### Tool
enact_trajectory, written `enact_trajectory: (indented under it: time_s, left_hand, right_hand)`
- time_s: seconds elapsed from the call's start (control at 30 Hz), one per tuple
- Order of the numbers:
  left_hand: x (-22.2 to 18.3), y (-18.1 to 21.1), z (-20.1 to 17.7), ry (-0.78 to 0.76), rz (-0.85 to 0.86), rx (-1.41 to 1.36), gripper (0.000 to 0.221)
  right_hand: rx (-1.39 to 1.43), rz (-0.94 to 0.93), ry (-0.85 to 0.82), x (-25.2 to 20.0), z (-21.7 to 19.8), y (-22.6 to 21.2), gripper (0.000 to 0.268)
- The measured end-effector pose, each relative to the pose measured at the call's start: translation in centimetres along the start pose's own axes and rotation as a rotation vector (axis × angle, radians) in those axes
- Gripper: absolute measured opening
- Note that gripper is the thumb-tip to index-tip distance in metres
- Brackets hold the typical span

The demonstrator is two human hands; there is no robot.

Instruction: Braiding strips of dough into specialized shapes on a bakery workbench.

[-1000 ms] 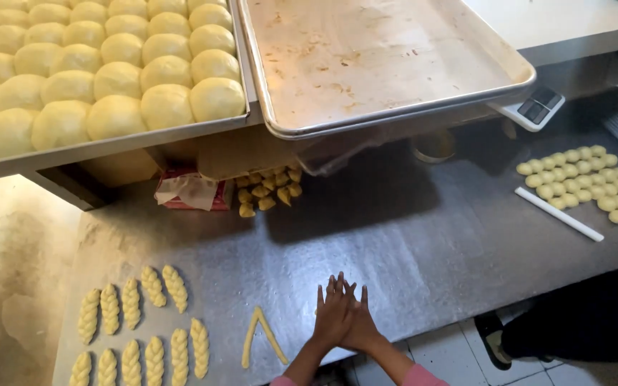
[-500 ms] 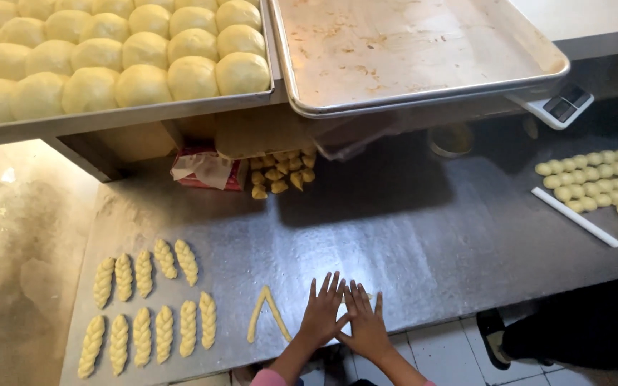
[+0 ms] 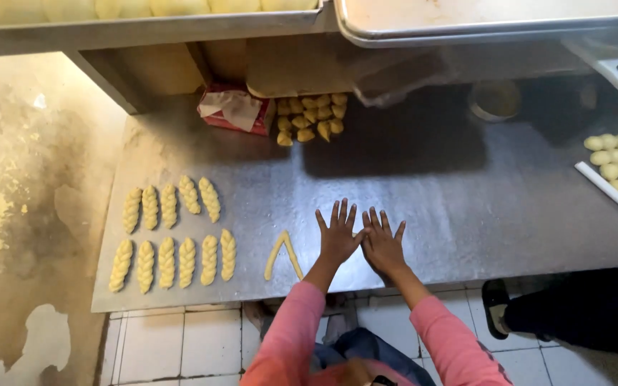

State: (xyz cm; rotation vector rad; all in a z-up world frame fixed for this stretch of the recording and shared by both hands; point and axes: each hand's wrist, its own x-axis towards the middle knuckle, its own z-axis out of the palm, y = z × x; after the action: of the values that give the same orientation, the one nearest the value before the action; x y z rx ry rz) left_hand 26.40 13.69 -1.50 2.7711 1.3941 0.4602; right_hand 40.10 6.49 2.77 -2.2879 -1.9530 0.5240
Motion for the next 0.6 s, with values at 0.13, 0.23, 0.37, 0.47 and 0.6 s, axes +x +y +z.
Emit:
enact_trajectory:
  time_s: [0.13, 0.23, 0.37, 0.47, 0.6]
  left_hand:
    - [-2.1, -0.1, -1.2, 0.003, 0.086, 0.036, 0.089]
    - [-8.4, 0.4, -2.8, -0.056, 0.12, 0.044, 0.097]
    - [-13.5, 1.7, -3.8, -0.138, 0.102, -0.002, 0.097]
    - [-12.4, 2.2, -4.5, -0.19, 0.063, -0.035, 0.089]
    - [-7.3, 0.9, -2.8, -0.183, 0.032, 0.037, 0.069]
  right_hand:
    - [0.03, -0.045, 0.016, -2.9, 0.0, 0.3, 0.07]
    - [-0.057, -0.125, 0.099, -8.4, 2.1, 1.2, 0.066]
    - [-0.108, -0.124, 0.108, -11.1, 3.9, 1.4, 0.063]
    - [-0.018, -0.052, 0.079, -9.9, 3.3, -0.3, 0.063]
    - [-0.066, 0.178, 0.145, -4.7, 4.6, -2.2, 0.07]
